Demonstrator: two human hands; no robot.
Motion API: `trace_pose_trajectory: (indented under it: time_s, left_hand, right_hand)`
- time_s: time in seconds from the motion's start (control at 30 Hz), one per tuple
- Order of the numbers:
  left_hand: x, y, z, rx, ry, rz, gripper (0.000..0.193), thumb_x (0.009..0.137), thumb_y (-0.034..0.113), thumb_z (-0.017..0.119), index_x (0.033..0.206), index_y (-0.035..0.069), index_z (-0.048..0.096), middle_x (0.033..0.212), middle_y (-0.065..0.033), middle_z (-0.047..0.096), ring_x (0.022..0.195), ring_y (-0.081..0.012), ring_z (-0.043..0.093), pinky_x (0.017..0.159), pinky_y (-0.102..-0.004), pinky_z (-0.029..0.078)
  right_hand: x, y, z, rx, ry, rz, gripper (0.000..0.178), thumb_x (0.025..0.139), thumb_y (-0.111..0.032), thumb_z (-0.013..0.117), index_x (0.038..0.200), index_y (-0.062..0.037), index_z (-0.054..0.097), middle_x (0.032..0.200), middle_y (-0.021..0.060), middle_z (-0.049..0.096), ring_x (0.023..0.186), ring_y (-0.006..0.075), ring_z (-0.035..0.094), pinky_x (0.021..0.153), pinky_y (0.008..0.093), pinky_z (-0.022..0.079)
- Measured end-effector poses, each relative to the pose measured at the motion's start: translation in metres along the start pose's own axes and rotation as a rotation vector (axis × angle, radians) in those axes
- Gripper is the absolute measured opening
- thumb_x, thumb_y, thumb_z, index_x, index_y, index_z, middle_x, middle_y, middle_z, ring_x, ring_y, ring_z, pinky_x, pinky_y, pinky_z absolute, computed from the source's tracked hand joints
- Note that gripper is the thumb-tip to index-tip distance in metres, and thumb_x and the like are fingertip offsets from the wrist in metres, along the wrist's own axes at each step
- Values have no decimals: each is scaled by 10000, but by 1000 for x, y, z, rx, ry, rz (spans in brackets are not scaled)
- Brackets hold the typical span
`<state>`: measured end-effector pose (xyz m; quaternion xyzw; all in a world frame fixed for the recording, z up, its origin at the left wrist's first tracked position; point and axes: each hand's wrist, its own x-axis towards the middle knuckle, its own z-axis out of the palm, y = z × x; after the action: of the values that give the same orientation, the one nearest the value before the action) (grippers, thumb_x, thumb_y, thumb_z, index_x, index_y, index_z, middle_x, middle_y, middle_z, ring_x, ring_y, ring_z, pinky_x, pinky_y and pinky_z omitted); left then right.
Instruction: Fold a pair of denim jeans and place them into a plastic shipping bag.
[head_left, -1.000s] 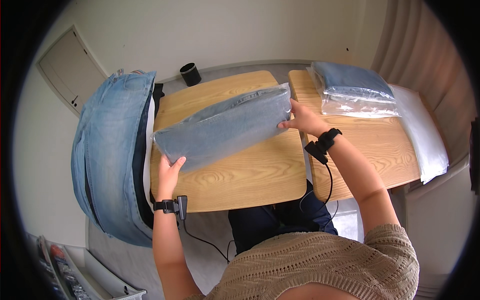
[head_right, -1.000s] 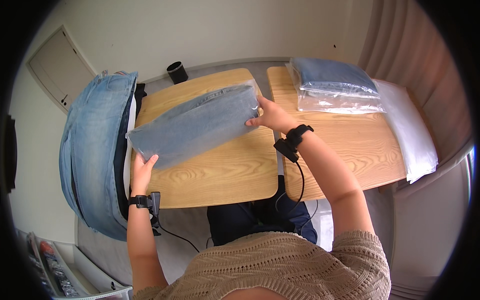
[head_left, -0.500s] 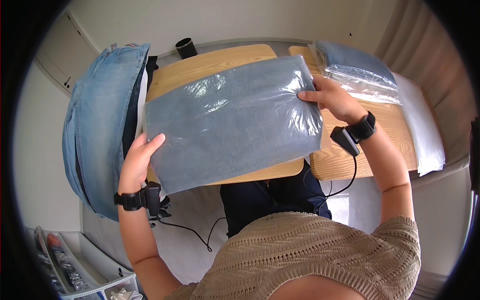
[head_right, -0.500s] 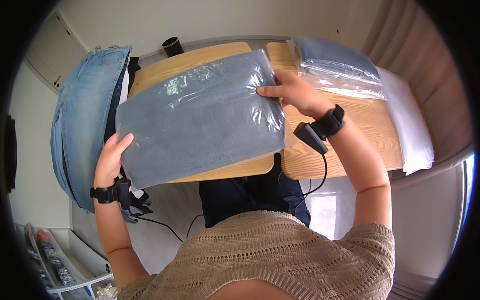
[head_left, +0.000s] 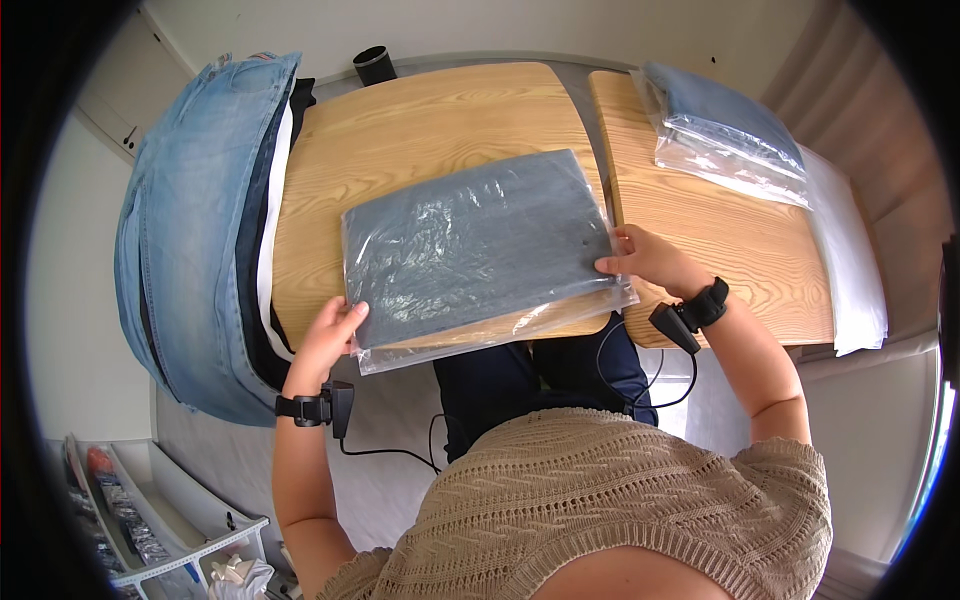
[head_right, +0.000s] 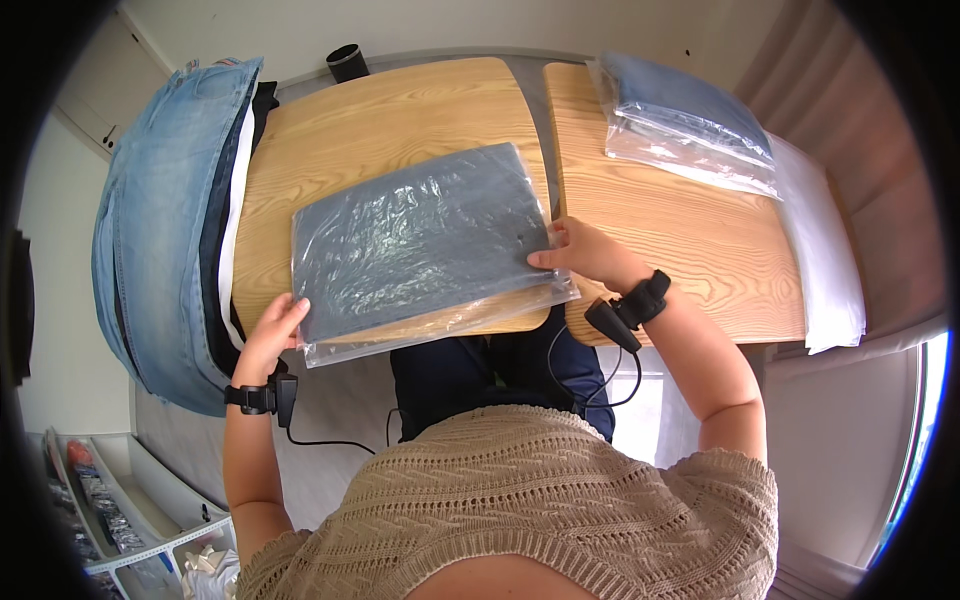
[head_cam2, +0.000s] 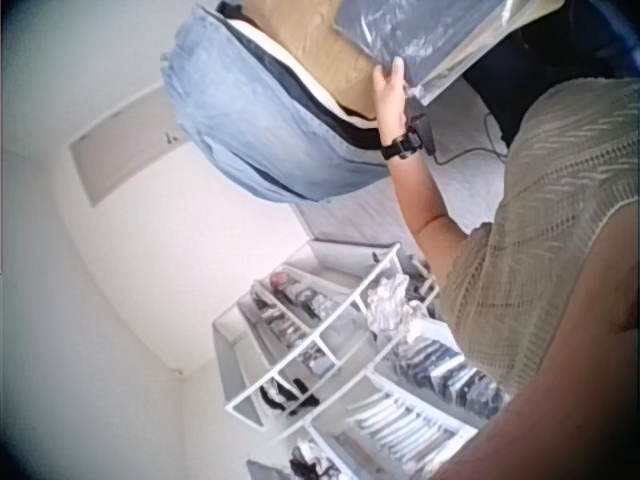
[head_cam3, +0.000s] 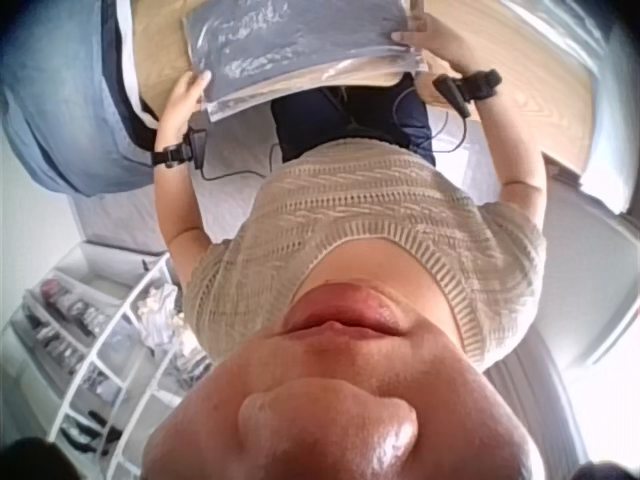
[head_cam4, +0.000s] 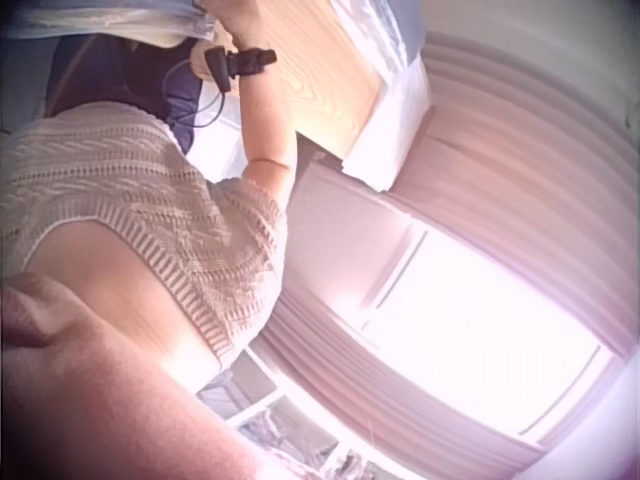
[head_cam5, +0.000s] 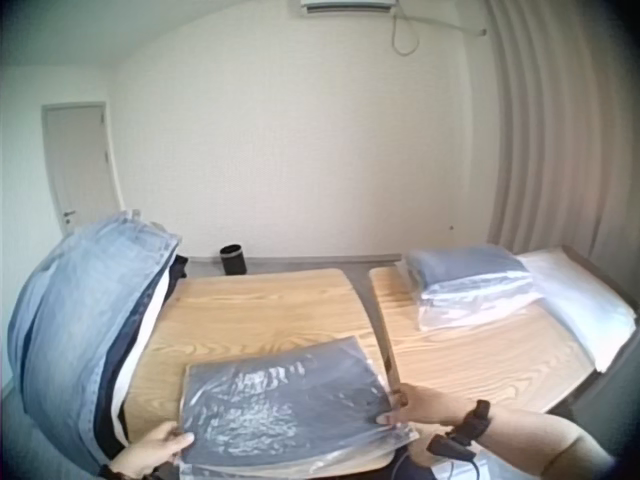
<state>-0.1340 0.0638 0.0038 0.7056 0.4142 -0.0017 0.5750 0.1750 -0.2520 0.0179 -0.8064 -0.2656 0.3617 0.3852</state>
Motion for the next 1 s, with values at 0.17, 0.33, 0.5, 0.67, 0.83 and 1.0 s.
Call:
trace_pose_trajectory:
  time_s: [0.17, 0.33, 0.5, 0.67, 0.83, 1.0]
  left_hand:
    - [0, -25, 15, 71, 92, 298, 448, 851, 274, 630, 1147, -14, 458, 871, -38, 566, 726, -69, 512, 574, -233, 443]
    - [-24, 1, 24, 590, 404, 343, 652, 809, 334, 665, 1278, -20, 383, 1097, -209, 539, 989, -287, 559, 822, -372, 457]
    - [-8, 69, 45, 951, 40, 923, 681, 854, 331, 557, 1412, 79, 257, 1482, -153, 189, 1378, -312, 151, 1102, -451, 140]
    - [30, 64, 50, 1366, -90, 994, 680, 878, 460, 475, 1426, 127, 251, 1498, -139, 144, 1391, -300, 102, 1094, -511, 99]
    - [43, 49, 59, 1311, -200, 960, 655, 880, 486, 462, 1413, 146, 294, 1500, -142, 130, 1389, -302, 104, 1083, -542, 73]
    - [47, 50, 59, 1255, -246, 948, 659, 862, 458, 510, 1408, 147, 309, 1500, -142, 132, 1388, -306, 107, 1080, -545, 71]
  right_hand:
    - [-16, -22, 14, -313, 68, -3, 779, 705, -249, 760, 1303, 37, 350, 905, 145, 569, 860, 225, 555, 758, 331, 447]
    - [-33, 2, 33, -712, 467, -332, 682, 736, -248, 718, 1284, -14, 385, 1223, 228, 480, 1141, 365, 469, 941, 402, 403]
    - [-14, -55, 93, -637, 431, -707, 585, 819, -275, 625, 1324, -105, 383, 1376, 193, 350, 1277, 350, 340, 1025, 499, 290]
    - [45, -50, 131, -957, 423, -654, 582, 900, -509, 410, 1405, -238, 309, 1476, 128, 218, 1371, 300, 184, 1037, 600, 188]
    - [51, -41, 129, -900, 237, -543, 601, 901, -538, 376, 1417, -242, 285, 1490, 123, 184, 1386, 297, 137, 1039, 617, 140]
    - [51, -44, 129, -880, 213, -509, 612, 890, -533, 423, 1418, -262, 273, 1495, 122, 157, 1385, 305, 129, 1048, 613, 140]
